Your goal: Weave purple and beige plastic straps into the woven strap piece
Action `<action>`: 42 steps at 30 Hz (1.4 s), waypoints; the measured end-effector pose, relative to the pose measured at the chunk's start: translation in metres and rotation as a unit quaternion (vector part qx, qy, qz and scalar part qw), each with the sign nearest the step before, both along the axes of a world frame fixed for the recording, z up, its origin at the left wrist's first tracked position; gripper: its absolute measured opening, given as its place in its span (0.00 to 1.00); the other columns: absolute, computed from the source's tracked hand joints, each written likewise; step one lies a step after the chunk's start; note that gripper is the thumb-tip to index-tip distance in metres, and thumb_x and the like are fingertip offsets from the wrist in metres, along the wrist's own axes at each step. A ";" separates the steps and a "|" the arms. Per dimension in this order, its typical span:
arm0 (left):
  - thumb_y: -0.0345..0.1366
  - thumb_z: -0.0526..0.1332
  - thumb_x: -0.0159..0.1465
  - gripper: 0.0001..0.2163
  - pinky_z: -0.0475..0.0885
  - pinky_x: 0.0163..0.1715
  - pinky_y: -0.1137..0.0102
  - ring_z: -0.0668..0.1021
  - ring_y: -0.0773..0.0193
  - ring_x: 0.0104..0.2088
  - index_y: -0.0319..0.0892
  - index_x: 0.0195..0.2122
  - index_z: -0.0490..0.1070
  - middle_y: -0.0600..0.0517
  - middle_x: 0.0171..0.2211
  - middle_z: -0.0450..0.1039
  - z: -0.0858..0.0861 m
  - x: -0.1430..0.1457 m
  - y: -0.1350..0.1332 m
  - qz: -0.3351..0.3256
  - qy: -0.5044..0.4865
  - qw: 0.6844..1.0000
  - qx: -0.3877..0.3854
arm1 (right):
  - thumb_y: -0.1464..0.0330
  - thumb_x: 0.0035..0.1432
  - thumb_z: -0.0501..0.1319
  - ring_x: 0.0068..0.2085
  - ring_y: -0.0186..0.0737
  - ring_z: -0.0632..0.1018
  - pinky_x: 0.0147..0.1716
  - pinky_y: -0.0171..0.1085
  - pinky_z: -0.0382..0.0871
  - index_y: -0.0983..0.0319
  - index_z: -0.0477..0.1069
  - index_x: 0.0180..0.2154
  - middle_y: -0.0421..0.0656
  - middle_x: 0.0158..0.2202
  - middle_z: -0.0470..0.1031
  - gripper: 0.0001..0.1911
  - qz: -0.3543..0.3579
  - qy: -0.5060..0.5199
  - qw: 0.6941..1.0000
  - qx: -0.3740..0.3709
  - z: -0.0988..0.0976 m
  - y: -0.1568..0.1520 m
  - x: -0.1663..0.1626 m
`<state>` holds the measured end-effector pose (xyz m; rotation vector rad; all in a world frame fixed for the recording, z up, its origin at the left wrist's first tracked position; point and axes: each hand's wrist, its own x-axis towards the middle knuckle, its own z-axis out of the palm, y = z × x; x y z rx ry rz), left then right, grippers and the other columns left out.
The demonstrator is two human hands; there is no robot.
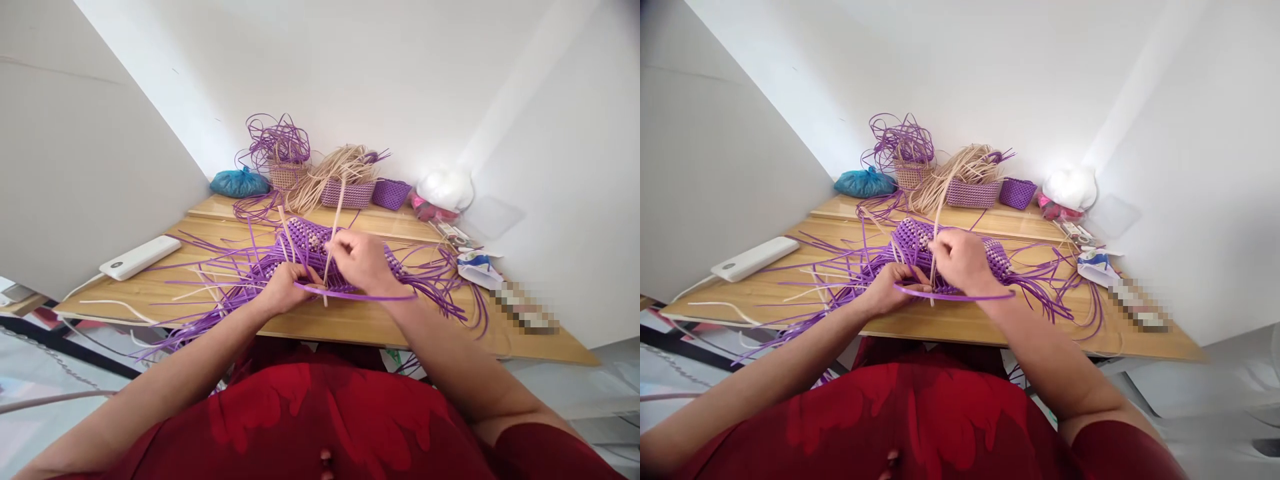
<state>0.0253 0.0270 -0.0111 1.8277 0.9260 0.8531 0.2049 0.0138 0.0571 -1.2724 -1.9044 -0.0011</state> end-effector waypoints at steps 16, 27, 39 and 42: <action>0.44 0.68 0.53 0.12 0.66 0.29 0.70 0.73 0.66 0.26 0.39 0.27 0.79 0.52 0.25 0.76 0.026 0.000 0.012 -0.020 -0.024 0.999 -0.042 | 0.62 0.62 0.61 0.18 0.27 0.66 0.19 0.31 0.54 0.63 0.72 0.27 0.38 0.21 0.72 0.14 0.130 -0.004 0.933 -0.336 0.031 0.031 0.005; 0.44 0.71 0.52 0.13 0.72 0.34 0.68 0.77 0.62 0.29 0.38 0.29 0.78 0.50 0.27 0.78 0.025 0.005 0.017 -0.034 -0.013 0.998 -0.045 | 0.65 0.57 0.63 0.24 0.30 0.63 0.27 0.35 0.51 0.63 0.71 0.20 0.36 0.18 0.62 0.16 -0.028 0.021 0.992 -0.120 0.002 0.039 -0.004; 0.45 0.73 0.54 0.34 0.62 0.64 0.56 0.70 0.48 0.61 0.44 0.61 0.68 0.43 0.59 0.70 0.018 -0.020 -0.007 0.146 0.151 0.928 0.309 | 0.61 0.61 0.61 0.22 0.30 0.66 0.24 0.33 0.54 0.63 0.76 0.25 0.38 0.18 0.68 0.16 -0.003 0.073 0.990 -0.121 0.009 0.045 0.027; 0.47 0.73 0.53 0.31 0.70 0.56 0.59 0.76 0.51 0.53 0.43 0.57 0.72 0.45 0.54 0.74 0.019 -0.037 -0.011 0.150 0.150 0.943 0.255 | 0.60 0.61 0.61 0.20 0.31 0.67 0.23 0.32 0.55 0.63 0.77 0.27 0.38 0.18 0.69 0.16 -0.011 0.085 0.988 -0.131 0.007 0.048 0.030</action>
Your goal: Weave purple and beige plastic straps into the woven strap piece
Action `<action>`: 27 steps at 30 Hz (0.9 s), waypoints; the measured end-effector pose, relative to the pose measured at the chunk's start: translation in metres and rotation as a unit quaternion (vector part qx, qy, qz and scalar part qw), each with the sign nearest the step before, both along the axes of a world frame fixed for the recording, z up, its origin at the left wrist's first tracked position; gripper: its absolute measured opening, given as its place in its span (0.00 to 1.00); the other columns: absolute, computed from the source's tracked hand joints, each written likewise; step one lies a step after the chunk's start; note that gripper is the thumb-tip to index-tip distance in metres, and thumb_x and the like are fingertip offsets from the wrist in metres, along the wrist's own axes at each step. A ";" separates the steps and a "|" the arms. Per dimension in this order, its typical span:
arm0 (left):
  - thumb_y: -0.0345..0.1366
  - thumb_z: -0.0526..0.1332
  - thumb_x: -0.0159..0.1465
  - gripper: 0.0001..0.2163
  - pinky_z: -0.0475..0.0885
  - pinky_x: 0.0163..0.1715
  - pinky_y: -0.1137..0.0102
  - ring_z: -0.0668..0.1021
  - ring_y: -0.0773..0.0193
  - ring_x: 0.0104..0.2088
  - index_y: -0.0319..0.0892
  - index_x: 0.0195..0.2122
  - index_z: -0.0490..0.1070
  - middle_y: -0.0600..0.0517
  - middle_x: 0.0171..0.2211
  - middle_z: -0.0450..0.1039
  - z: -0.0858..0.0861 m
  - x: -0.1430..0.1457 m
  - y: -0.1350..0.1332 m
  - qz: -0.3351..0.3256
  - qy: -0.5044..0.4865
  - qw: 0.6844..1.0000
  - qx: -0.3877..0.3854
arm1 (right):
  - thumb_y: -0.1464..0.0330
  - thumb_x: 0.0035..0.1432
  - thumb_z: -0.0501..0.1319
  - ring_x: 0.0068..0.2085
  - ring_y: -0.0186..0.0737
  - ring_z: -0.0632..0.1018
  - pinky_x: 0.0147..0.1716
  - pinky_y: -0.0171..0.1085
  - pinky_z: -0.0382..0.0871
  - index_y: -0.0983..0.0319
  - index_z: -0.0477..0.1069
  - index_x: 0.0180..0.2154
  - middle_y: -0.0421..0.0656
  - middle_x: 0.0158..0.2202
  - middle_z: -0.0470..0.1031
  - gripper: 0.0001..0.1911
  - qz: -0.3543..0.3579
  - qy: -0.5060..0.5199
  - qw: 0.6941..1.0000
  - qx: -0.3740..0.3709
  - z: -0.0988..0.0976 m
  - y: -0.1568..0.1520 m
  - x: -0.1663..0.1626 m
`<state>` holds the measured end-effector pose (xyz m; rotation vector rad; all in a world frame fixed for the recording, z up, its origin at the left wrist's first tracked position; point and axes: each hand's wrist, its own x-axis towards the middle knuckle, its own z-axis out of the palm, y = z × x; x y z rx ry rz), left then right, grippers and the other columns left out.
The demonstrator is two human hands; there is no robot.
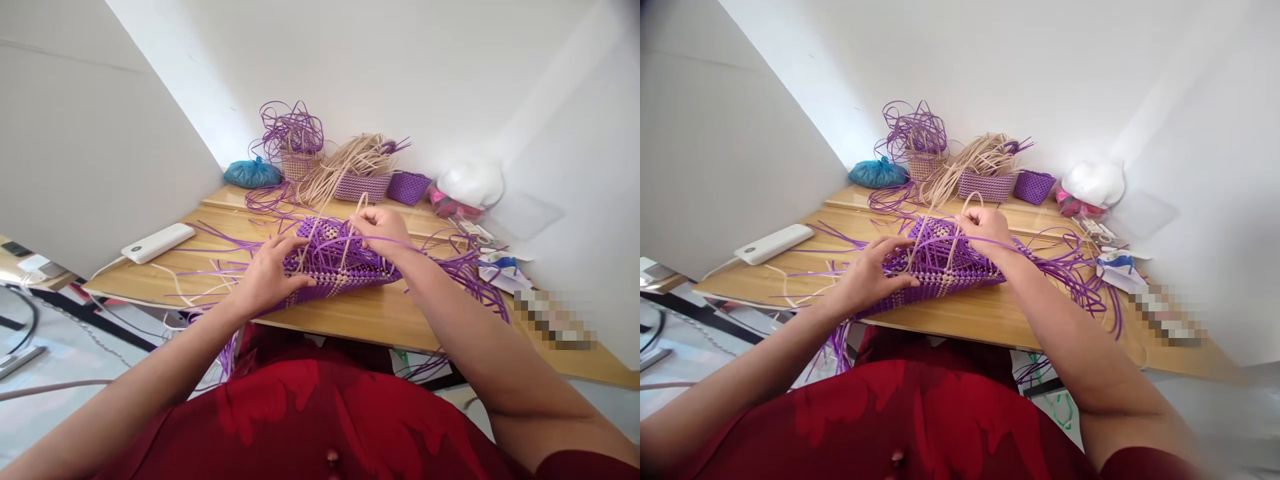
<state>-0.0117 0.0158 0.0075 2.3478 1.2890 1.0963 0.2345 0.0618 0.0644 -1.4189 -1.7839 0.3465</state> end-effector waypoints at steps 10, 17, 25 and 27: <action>0.40 0.57 0.66 0.12 0.71 0.43 0.68 0.81 0.59 0.40 0.44 0.43 0.79 0.52 0.39 0.82 0.017 -0.029 -0.004 -0.045 0.023 0.988 -0.145 | 0.59 0.58 0.63 0.16 0.29 0.69 0.15 0.30 0.55 0.65 0.76 0.30 0.39 0.20 0.72 0.15 0.038 0.086 0.994 -0.048 -0.004 -0.001 0.004; 0.39 0.72 0.53 0.25 0.68 0.52 0.59 0.75 0.49 0.51 0.45 0.53 0.73 0.49 0.48 0.79 0.009 -0.013 -0.019 -0.030 0.173 0.982 -0.064 | 0.58 0.56 0.65 0.16 0.28 0.69 0.14 0.29 0.57 0.65 0.77 0.30 0.38 0.20 0.71 0.16 0.040 0.104 0.993 -0.048 -0.003 -0.004 0.005; 0.35 0.67 0.62 0.24 0.69 0.51 0.59 0.78 0.53 0.48 0.45 0.59 0.66 0.48 0.46 0.79 -0.008 -0.011 -0.040 0.022 0.138 0.990 0.027 | 0.58 0.53 0.67 0.15 0.26 0.66 0.12 0.28 0.53 0.65 0.77 0.28 0.36 0.18 0.68 0.15 0.062 0.192 0.979 -0.036 -0.007 -0.004 0.005; 0.39 0.69 0.59 0.24 0.71 0.47 0.63 0.79 0.56 0.45 0.47 0.56 0.68 0.52 0.42 0.79 -0.003 -0.014 -0.038 0.030 0.088 0.995 -0.036 | 0.58 0.52 0.68 0.14 0.25 0.65 0.12 0.28 0.52 0.65 0.77 0.27 0.37 0.18 0.68 0.15 0.064 0.199 0.977 -0.034 -0.008 -0.004 0.003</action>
